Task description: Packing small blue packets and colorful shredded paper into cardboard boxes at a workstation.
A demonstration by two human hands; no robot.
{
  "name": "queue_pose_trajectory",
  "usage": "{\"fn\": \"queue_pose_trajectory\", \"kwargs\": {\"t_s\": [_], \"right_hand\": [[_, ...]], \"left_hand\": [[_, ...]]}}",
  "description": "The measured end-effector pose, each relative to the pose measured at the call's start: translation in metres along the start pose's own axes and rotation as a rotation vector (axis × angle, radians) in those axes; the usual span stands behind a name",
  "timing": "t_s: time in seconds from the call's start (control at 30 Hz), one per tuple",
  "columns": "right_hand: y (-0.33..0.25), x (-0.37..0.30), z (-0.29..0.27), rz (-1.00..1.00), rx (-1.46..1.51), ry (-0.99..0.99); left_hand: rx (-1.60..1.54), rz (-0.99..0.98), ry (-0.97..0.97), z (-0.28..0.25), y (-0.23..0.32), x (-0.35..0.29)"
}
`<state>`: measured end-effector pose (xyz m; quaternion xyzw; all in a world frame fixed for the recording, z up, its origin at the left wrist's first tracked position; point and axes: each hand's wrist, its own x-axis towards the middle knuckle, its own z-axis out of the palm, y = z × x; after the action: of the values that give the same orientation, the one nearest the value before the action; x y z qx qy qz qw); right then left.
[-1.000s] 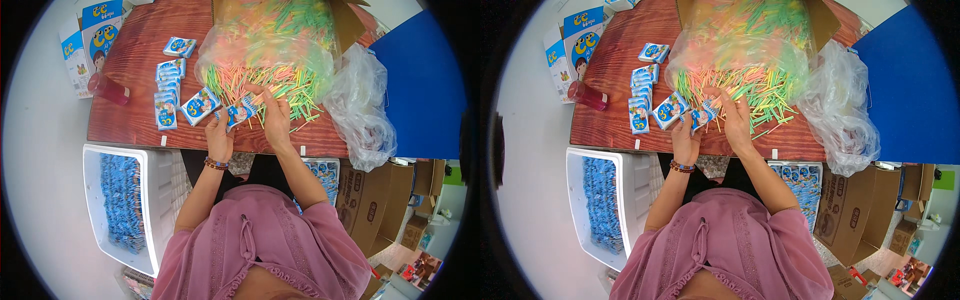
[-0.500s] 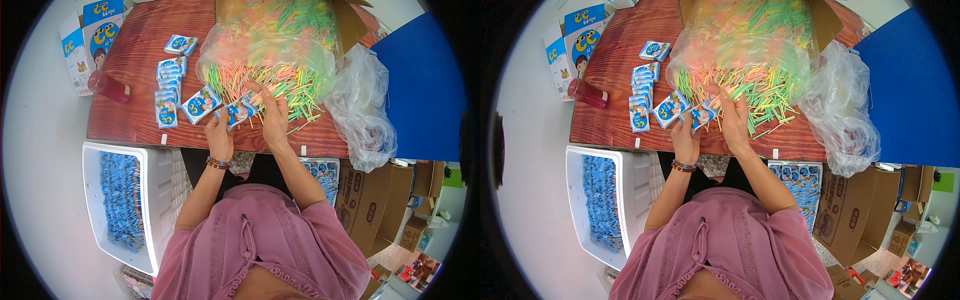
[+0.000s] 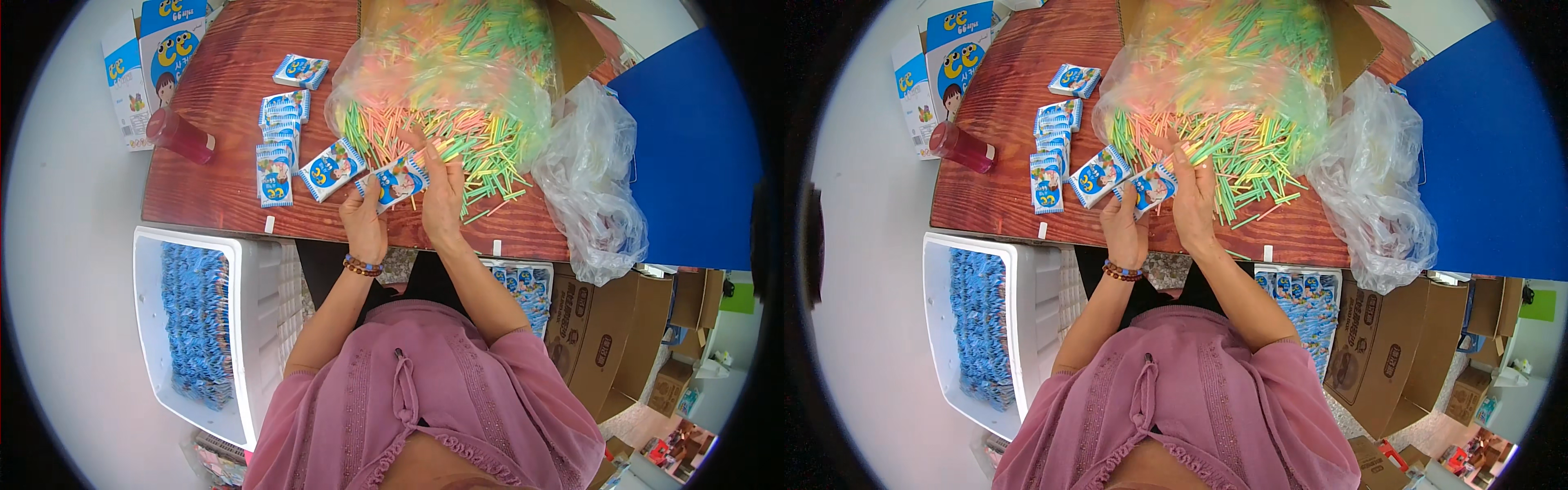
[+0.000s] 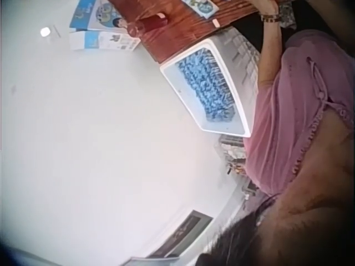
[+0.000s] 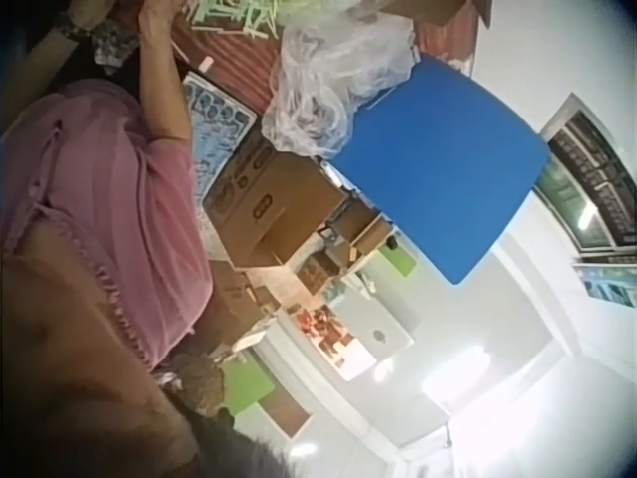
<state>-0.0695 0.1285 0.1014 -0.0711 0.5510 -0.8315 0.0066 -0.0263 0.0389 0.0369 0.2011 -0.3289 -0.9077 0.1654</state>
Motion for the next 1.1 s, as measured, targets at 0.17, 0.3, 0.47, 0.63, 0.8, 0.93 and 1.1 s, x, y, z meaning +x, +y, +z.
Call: {"fn": "queue_pose_trajectory", "kwargs": {"t_s": [0.17,0.3,0.47,0.63,0.8,0.93,1.1], "right_hand": [[0.007,-0.003,0.006,-0.105,-0.087,0.033],[0.015,-0.001,-0.007,-0.128,-0.165,-0.053],[0.017,0.003,-0.013,-0.089,-0.069,-0.112],[0.013,0.005,-0.005,0.042,0.242,-0.235],[0.01,0.004,0.001,0.08,0.212,-0.275],[0.007,0.014,-0.006,-0.042,0.207,-0.215],[0.004,0.004,-0.016,-0.061,-0.42,-0.148]], "left_hand": [[-0.117,-0.02,0.011,0.006,-0.002,-0.002],[-0.119,-0.042,-0.108,-0.006,-0.01,0.005],[-0.151,-0.045,-0.154,-0.004,-0.013,0.009],[-0.242,-0.112,-0.227,-0.01,-0.013,0.017],[-0.323,-0.179,-0.258,-0.006,-0.011,0.017],[-0.401,-0.219,-0.303,-0.008,-0.002,0.016],[-0.359,-0.18,-0.314,-0.007,0.002,0.021]]}}
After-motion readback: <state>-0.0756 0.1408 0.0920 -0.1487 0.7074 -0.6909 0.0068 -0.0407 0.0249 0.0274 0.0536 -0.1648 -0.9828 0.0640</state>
